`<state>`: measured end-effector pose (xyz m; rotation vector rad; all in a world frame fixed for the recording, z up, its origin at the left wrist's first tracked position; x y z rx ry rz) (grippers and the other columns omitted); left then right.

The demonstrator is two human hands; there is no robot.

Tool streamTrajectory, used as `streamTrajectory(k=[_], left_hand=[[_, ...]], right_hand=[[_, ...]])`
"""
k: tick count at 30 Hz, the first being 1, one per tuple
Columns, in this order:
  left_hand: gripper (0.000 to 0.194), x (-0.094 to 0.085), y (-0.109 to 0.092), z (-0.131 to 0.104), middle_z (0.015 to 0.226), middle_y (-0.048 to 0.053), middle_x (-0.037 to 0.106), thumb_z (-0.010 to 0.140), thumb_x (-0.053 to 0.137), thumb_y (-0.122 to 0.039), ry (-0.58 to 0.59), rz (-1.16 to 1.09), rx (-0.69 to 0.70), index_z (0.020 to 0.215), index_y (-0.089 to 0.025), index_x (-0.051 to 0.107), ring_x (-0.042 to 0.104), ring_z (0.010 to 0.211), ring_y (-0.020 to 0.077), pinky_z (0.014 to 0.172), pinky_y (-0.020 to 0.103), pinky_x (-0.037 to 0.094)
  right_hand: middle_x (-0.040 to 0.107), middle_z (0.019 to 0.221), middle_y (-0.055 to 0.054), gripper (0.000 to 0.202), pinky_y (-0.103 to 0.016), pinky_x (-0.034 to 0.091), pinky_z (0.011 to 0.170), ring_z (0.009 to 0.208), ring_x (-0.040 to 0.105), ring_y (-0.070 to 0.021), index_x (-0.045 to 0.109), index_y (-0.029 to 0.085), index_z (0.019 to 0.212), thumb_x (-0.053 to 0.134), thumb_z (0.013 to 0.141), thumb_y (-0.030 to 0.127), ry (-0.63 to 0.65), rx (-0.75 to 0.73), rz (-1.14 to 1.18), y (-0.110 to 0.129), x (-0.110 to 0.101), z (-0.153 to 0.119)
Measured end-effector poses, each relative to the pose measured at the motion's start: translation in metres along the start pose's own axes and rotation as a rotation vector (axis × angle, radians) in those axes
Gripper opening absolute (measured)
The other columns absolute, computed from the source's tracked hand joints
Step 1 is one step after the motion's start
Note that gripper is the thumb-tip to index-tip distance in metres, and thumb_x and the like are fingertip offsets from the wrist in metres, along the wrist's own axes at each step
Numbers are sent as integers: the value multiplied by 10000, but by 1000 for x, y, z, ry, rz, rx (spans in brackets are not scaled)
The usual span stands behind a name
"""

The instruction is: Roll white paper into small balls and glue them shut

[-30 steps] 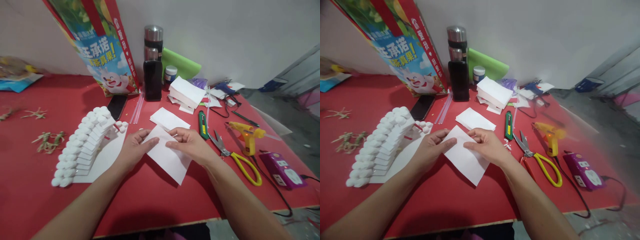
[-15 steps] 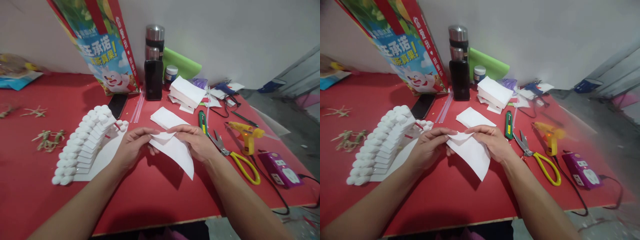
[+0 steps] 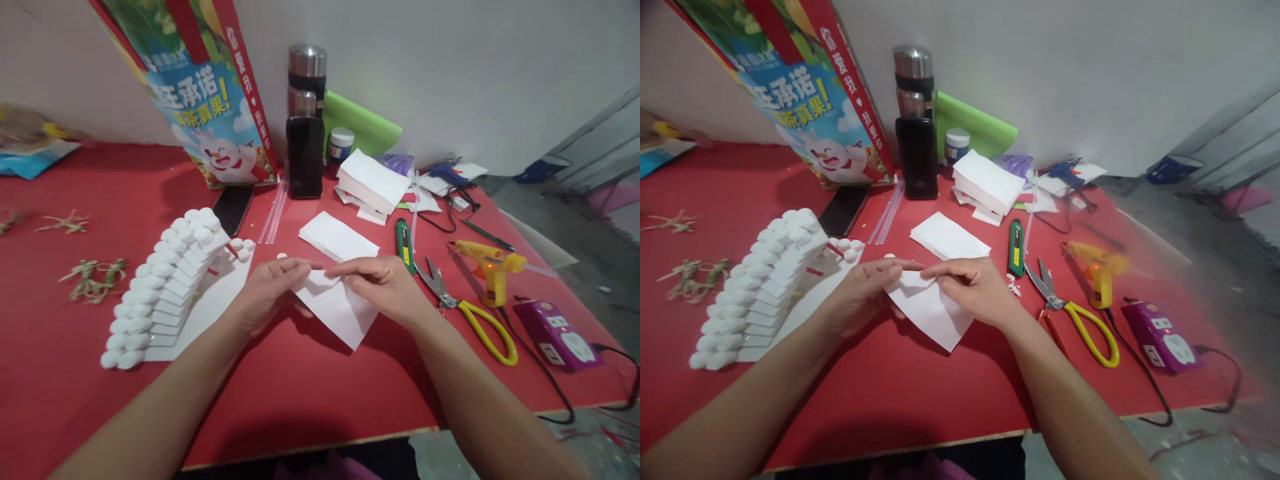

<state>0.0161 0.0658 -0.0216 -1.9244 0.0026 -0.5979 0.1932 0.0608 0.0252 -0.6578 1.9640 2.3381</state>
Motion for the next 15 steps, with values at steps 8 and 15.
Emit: streamTrajectory(k=[8,15], left_hand=[[509,-2,0,-2,707,26,764,859,849,-450,24,221,63,1252,-143,745,728,559,166,557,252,601],[334,-6,0,-1,790,29,796,848,869,-381,-48,192,150,1084,-158,791,742,631,147,594,216,591]], right_hand=[[708,790,-6,390,-256,391,589,652,542,-129,764,210,1226,737,919,448,129,234,78,-11,-5,-2],[739,804,-35,305,-276,462,617,699,629,-159,777,183,917,860,797,451,92,409,197,-32,7,-4]])
Point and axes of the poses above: each hand's wrist, its own z-axis towards the middle knuckle, its own x-axis out of the palm, y = z × x, the point moved 7 cm from there along z, towards the middle knuckle
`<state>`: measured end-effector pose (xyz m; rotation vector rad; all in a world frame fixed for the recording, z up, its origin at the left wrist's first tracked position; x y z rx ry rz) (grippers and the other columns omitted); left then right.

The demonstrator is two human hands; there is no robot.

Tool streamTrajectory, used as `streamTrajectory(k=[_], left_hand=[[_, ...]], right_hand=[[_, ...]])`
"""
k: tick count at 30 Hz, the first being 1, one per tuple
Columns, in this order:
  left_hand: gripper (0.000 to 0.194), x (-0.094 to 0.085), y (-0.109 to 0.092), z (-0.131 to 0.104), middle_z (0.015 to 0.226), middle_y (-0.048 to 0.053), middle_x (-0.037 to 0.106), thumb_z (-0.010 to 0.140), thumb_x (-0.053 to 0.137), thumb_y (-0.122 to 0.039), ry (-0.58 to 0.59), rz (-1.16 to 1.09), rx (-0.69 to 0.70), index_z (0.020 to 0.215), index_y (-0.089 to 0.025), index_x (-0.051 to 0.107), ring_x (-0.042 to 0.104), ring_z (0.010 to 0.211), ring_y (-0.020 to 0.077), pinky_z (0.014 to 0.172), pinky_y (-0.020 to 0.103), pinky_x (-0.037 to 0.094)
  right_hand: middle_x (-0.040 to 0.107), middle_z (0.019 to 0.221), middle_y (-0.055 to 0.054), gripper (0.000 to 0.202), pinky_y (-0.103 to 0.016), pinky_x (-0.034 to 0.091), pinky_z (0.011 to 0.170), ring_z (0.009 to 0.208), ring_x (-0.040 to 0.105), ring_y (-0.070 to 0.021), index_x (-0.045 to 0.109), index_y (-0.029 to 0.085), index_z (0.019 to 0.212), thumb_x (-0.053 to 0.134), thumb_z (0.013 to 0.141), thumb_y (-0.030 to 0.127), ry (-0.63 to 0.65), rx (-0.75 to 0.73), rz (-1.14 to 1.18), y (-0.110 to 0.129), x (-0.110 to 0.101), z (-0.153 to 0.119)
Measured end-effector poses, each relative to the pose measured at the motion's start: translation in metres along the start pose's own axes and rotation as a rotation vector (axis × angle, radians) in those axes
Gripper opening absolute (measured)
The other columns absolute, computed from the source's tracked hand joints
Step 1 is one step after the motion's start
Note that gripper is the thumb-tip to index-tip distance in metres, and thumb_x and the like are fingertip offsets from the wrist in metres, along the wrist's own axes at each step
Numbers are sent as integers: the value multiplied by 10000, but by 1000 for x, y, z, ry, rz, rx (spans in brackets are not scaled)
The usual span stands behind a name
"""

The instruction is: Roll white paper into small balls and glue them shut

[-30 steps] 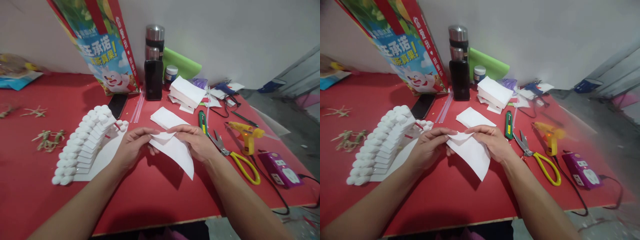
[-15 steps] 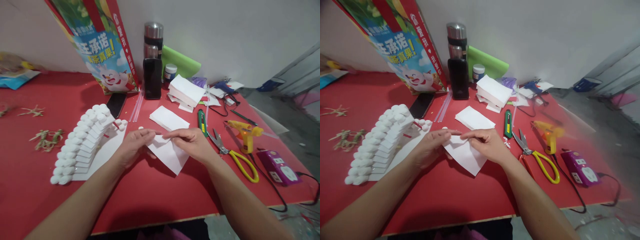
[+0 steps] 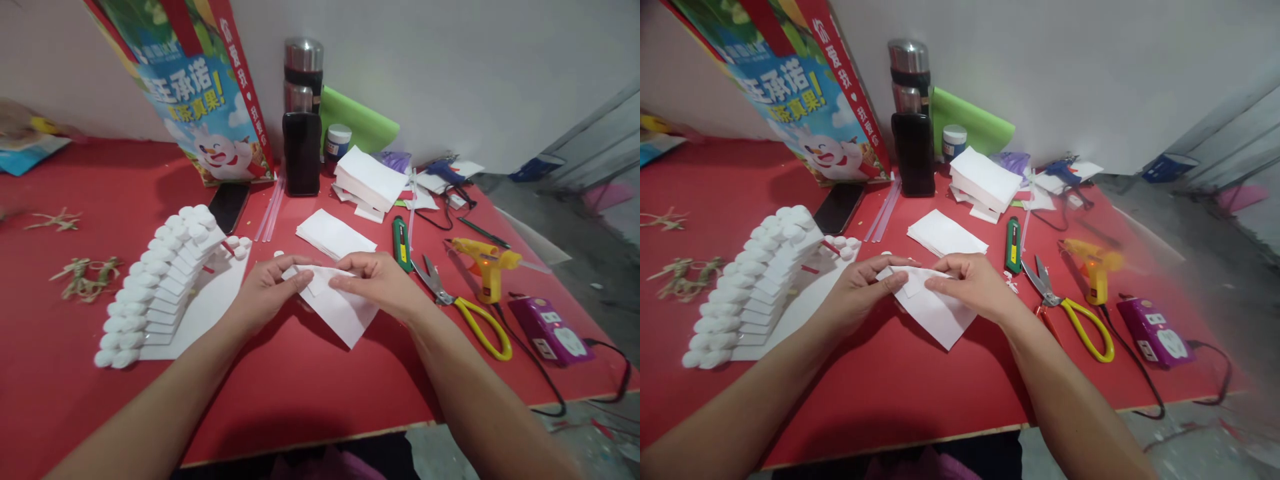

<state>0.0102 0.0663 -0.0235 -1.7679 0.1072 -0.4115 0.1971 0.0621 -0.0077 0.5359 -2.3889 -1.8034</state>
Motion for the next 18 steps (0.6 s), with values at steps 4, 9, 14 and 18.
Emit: streamTrajectory(k=[4,9,14,18], left_hand=[[289,2,-3,0,732,39,793,852,857,-341,42,-98,10,1064,-151,807,731,515,180,503,254,599],[179,3,-10,-2,680,69,796,866,813,-241,78,-230,37,1027,-170,847,770,569,196,569,237,635],[158,-1,-11,0,776,67,815,771,885,-273,26,-220,33,875,-159,853,768,591,196,584,271,668],[188,-7,-9,1,823,54,818,781,908,-325,-79,-139,32,824,-162,823,761,600,177,571,261,658]], right_hand=[[772,823,-20,259,-260,479,635,708,649,-140,845,224,983,894,773,368,-42,-107,149,5,-5,1],[799,802,-11,170,-240,484,621,684,659,-124,880,269,901,879,735,234,-9,-135,316,5,-15,1],[812,823,-27,132,-255,498,661,733,679,-141,884,271,861,803,777,210,-16,-189,194,12,-23,-3],[798,846,-34,141,-274,487,661,751,665,-156,872,243,941,810,815,258,-98,-226,16,17,-30,-6]])
Point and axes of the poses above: each hand's wrist, its own z-axis towards the middle knuckle, its own x-axis out of the palm, y = z × x, the point moved 7 cm from there along z, towards the middle knuckle
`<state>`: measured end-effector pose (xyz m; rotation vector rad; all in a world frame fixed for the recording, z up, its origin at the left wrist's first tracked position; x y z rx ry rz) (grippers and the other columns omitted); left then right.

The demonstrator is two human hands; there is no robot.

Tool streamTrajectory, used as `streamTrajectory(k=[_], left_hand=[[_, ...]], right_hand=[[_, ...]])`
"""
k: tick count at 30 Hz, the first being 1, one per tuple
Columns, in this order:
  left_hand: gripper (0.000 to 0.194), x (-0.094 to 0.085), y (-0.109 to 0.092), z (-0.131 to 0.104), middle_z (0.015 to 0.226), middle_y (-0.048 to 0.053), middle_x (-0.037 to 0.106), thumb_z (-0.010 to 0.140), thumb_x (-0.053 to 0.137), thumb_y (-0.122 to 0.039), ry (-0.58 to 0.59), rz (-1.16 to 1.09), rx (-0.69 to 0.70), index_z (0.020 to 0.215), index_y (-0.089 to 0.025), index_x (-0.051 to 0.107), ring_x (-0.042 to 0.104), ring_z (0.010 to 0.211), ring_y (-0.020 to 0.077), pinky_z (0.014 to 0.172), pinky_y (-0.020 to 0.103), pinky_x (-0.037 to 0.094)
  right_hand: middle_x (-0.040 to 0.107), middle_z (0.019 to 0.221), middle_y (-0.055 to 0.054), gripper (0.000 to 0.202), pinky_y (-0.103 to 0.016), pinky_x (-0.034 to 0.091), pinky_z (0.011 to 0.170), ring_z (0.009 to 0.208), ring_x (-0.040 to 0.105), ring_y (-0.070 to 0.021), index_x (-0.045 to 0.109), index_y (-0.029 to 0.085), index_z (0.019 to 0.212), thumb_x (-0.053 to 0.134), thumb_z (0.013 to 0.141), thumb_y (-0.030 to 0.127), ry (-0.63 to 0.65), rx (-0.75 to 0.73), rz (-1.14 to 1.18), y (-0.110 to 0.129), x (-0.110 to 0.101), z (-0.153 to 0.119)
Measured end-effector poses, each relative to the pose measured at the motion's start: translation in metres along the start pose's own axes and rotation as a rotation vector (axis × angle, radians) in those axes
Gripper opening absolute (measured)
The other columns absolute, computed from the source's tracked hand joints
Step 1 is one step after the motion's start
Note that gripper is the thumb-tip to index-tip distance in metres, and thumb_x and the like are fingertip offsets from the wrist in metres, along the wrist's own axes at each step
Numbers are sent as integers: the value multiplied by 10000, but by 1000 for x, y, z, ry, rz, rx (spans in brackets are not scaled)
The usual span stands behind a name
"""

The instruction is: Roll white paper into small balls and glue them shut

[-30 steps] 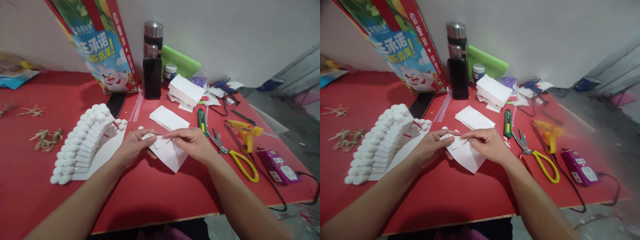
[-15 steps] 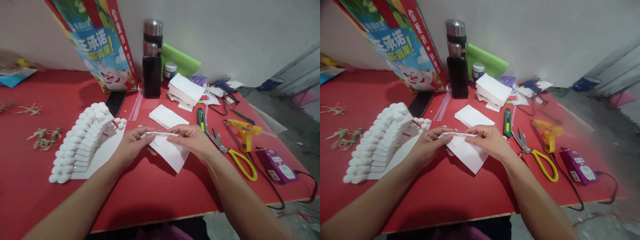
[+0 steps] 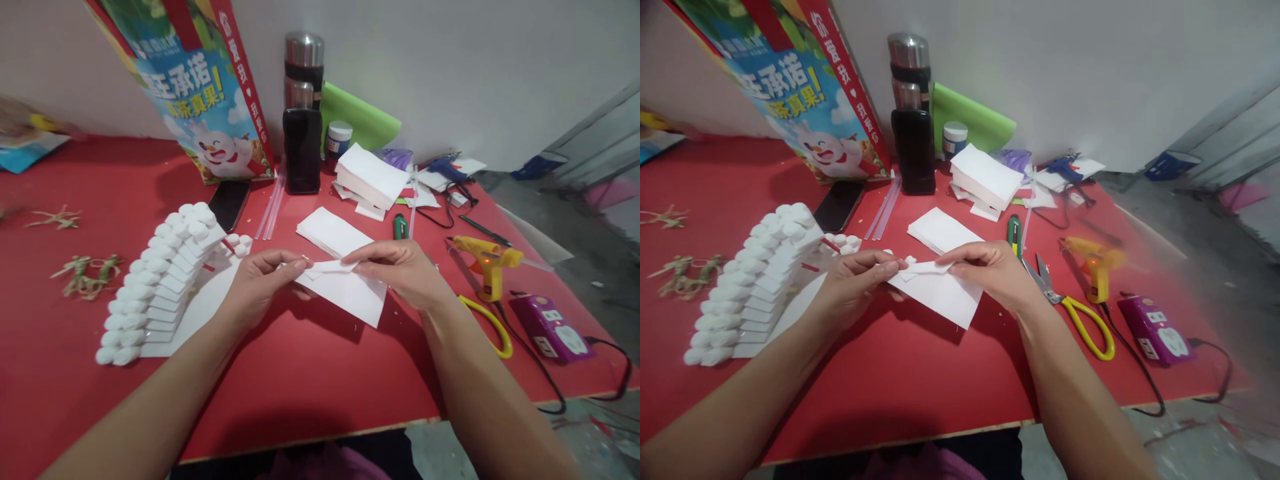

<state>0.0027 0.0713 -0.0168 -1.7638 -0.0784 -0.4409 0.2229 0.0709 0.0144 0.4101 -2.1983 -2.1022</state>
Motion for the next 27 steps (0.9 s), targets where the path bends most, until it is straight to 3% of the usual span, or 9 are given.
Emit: streamTrajectory(k=[5,10,13,16,18,20,22,27], left_hand=[[252,-4,-2,2,727,44,798,849,866,-340,33,96,21,1011,-159,797,762,584,174,601,237,622],[319,-2,-4,0,716,35,793,883,828,-357,97,232,2,1119,-153,760,773,594,193,623,258,611],[327,10,1,-6,704,37,787,893,812,-362,172,265,-60,1127,-143,754,779,607,204,612,262,603],[325,19,3,-9,698,32,782,882,818,-374,218,269,-73,1096,-141,746,786,624,212,629,276,612],[318,21,2,-9,731,36,794,871,826,-370,214,275,-58,1075,-143,739,790,636,212,649,287,623],[315,20,2,-8,693,34,785,888,807,-365,193,299,-51,1093,-139,728,782,616,208,630,282,619],[306,18,2,-6,636,26,762,904,787,-365,177,311,-53,1093,-133,723,750,542,197,550,266,595],[221,14,-1,-5,700,32,775,898,802,-309,172,210,-13,1050,-150,788,702,489,154,479,244,580]], right_hand=[[727,823,-23,149,-285,486,642,708,616,-147,770,203,873,851,812,313,-128,-49,-142,8,-21,0],[727,865,-31,109,-369,581,835,847,703,-197,730,228,923,788,879,308,-233,-175,78,22,-38,-5],[779,993,-63,196,-394,575,936,971,739,-218,751,220,1026,726,953,400,-41,-76,76,18,-12,-4],[790,1028,-73,290,-332,567,842,956,732,-211,771,193,1077,723,952,450,242,102,9,3,25,-6],[787,1029,-65,329,-294,541,743,885,715,-193,777,189,1143,716,949,447,354,176,-20,-5,41,-9],[783,988,-52,331,-270,502,665,801,689,-173,785,186,1177,695,953,413,381,214,-64,-11,47,-11],[773,925,-35,299,-252,459,625,745,651,-153,808,181,1158,674,943,339,328,178,-141,-10,46,-10],[801,965,-1,321,-265,476,699,790,654,-156,834,229,1184,664,915,271,269,75,-114,-3,40,-7]])
Point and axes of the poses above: each hand's wrist, its own z-axis towards the middle knuckle, its own x-axis out of the palm, y = z × x, the point moved 7 cm from there along z, towards the middle knuckle
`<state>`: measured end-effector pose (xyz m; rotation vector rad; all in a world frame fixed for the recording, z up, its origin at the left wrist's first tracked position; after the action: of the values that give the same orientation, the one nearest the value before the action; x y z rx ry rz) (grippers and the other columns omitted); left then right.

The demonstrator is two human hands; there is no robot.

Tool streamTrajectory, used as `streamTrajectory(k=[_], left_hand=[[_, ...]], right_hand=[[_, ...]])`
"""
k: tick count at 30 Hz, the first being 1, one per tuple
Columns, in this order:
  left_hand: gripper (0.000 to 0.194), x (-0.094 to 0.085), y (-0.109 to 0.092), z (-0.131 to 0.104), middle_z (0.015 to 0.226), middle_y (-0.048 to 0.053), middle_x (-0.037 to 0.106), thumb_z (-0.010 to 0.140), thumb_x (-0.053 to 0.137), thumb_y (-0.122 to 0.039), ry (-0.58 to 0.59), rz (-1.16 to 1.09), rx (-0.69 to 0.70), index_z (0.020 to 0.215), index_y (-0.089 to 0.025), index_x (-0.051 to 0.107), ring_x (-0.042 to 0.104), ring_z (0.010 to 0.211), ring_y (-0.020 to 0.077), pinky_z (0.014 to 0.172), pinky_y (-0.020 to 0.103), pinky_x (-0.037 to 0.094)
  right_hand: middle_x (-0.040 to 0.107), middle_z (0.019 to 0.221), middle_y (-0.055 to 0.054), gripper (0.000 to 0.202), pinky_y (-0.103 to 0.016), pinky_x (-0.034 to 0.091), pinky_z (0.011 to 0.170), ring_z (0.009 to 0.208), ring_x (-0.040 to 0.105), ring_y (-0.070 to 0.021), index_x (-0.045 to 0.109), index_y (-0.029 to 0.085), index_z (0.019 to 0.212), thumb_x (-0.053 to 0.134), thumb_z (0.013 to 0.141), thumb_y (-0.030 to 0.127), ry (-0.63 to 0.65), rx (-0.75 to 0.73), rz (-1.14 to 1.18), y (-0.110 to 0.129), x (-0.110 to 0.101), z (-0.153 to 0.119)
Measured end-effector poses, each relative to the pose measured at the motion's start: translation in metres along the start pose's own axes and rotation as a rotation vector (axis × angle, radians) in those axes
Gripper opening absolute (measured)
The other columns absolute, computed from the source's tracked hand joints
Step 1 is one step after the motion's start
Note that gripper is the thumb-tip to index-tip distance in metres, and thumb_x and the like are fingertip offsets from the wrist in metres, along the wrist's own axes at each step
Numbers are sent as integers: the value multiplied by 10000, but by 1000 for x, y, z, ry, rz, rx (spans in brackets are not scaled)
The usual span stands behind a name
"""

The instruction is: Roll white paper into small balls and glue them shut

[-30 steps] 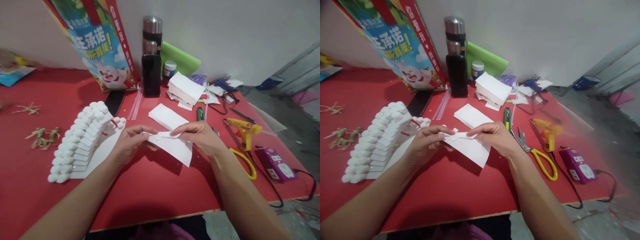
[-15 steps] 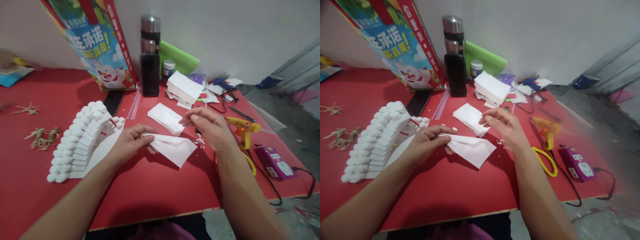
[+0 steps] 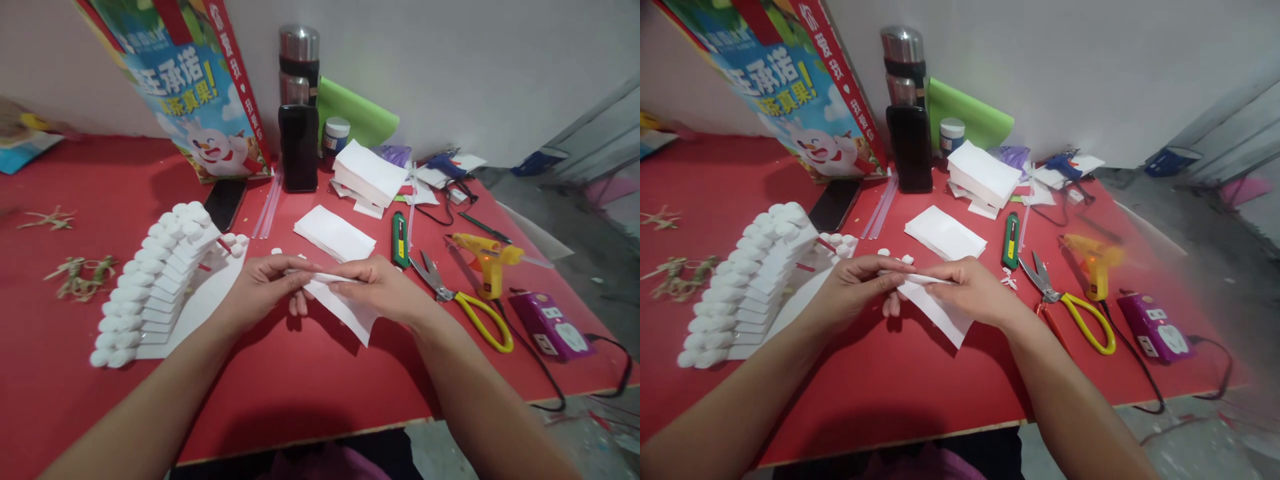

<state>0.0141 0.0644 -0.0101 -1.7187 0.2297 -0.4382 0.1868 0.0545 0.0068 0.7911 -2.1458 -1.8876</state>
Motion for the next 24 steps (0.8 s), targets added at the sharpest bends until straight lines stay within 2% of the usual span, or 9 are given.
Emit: streamTrajectory(k=[3,7,9,10,12,14,17,20,24], left_hand=[[193,-1,1,-1,670,35,763,892,816,-301,30,-83,-4,1027,-164,803,700,517,158,504,259,599],[200,-2,4,-3,694,37,758,884,833,-347,53,-104,-55,951,-162,796,685,547,146,499,247,588],[215,1,4,-5,725,49,766,892,825,-356,87,-73,-57,942,-149,793,674,530,129,466,211,539],[222,4,4,-6,724,52,768,903,813,-360,117,-62,-59,955,-146,788,671,515,125,449,198,508],[232,11,3,-8,716,53,767,915,799,-364,176,-42,-65,985,-145,768,672,499,123,439,186,461],[235,14,1,-9,700,46,757,923,788,-364,204,-5,-58,1001,-146,745,675,511,123,460,187,455],[215,14,-1,-8,679,41,744,943,754,-348,175,93,-47,1006,-147,712,676,555,132,529,211,501],[203,10,0,-5,679,34,723,934,749,-350,86,188,-50,961,-154,703,667,584,147,582,249,540],[185,7,-4,-4,799,58,737,915,769,-364,25,296,35,925,-180,748,690,713,190,654,297,561]], right_hand=[[815,1128,-6,342,-292,519,831,956,707,-188,810,248,1249,689,930,266,31,-4,45,0,-5,-1],[730,1385,-64,581,-322,555,920,1155,710,-225,665,251,1459,795,901,346,224,26,191,-3,2,-4],[712,1410,-88,594,-344,536,1019,1249,682,-227,679,245,1431,817,893,455,253,23,315,-2,7,-4],[737,1357,-97,565,-353,526,1049,1242,689,-223,706,234,1386,794,906,520,245,33,384,-3,10,-3],[790,1167,-104,542,-366,558,1006,1102,746,-217,735,203,1300,712,947,613,263,105,500,-5,21,-1],[788,1001,-94,532,-340,604,837,861,759,-190,743,168,1210,660,973,637,342,174,536,-7,36,-1],[719,863,-39,499,-260,556,647,641,640,-111,735,145,1017,685,956,637,365,179,456,-9,45,2],[604,740,26,504,-235,488,566,567,542,-83,687,157,914,713,919,660,291,181,365,-14,40,5],[578,702,39,507,-230,434,529,534,499,-71,614,175,816,727,901,662,245,241,295,-21,32,4]])
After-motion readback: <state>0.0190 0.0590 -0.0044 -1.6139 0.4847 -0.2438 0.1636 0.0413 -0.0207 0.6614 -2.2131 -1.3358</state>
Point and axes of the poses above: each hand's wrist, its own z-axis towards the middle knuckle, its own x-axis out of the palm, y = z × x, the point moved 7 cm from there along z, towards the middle knuckle
